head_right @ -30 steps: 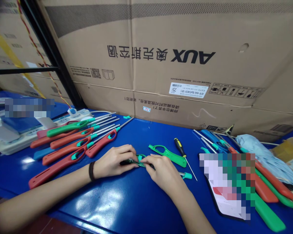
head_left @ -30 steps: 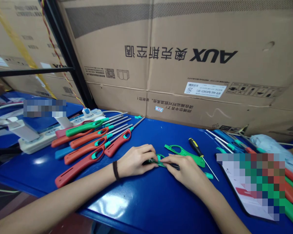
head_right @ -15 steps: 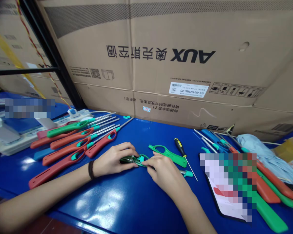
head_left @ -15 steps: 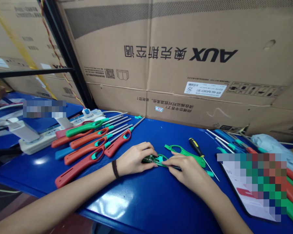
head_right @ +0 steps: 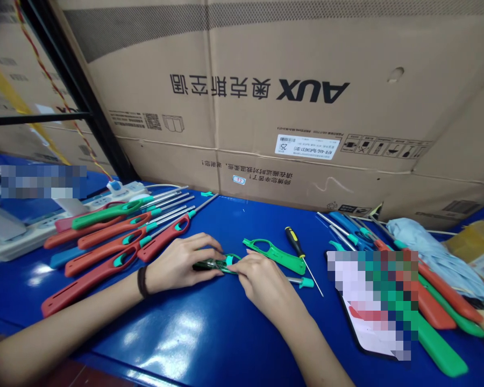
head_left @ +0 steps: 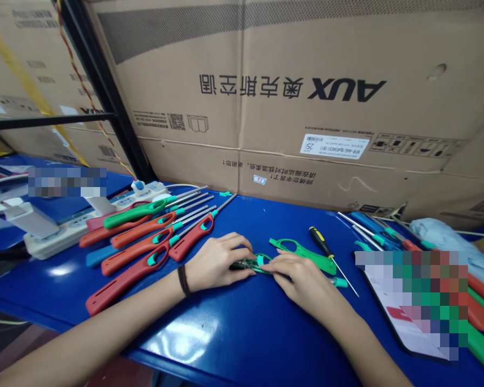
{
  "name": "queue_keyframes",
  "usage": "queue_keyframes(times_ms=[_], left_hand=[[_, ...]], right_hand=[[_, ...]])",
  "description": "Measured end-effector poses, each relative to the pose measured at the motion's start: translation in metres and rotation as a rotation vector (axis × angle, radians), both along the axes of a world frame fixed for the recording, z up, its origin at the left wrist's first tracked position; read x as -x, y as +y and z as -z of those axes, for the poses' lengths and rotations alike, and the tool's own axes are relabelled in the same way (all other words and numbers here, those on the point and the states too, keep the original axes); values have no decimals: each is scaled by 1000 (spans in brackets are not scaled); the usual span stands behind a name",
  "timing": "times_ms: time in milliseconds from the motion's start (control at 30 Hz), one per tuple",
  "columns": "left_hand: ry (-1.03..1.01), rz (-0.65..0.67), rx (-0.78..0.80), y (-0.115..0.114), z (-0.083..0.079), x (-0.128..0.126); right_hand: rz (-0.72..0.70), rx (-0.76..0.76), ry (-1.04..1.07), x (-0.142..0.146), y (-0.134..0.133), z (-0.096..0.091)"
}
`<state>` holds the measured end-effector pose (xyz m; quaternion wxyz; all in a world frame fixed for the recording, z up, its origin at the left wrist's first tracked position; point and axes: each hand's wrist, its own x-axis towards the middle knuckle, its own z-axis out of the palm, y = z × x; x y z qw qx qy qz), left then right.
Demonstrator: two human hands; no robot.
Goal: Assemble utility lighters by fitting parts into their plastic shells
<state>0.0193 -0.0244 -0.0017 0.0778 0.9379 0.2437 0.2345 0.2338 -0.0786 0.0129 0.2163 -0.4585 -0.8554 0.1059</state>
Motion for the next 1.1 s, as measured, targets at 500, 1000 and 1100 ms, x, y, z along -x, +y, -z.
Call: queue_keyframes(times_ms=[500, 1000, 1100], left_hand=[[-1, -16, 157, 0, 1, 0], [-1, 70, 88, 4, 5, 0], [5, 67, 75, 5, 5, 0]], right_hand=[[66, 84, 85, -2, 1, 4], [29, 79, 75, -11, 2, 6], [34, 101, 111, -10, 1, 3]])
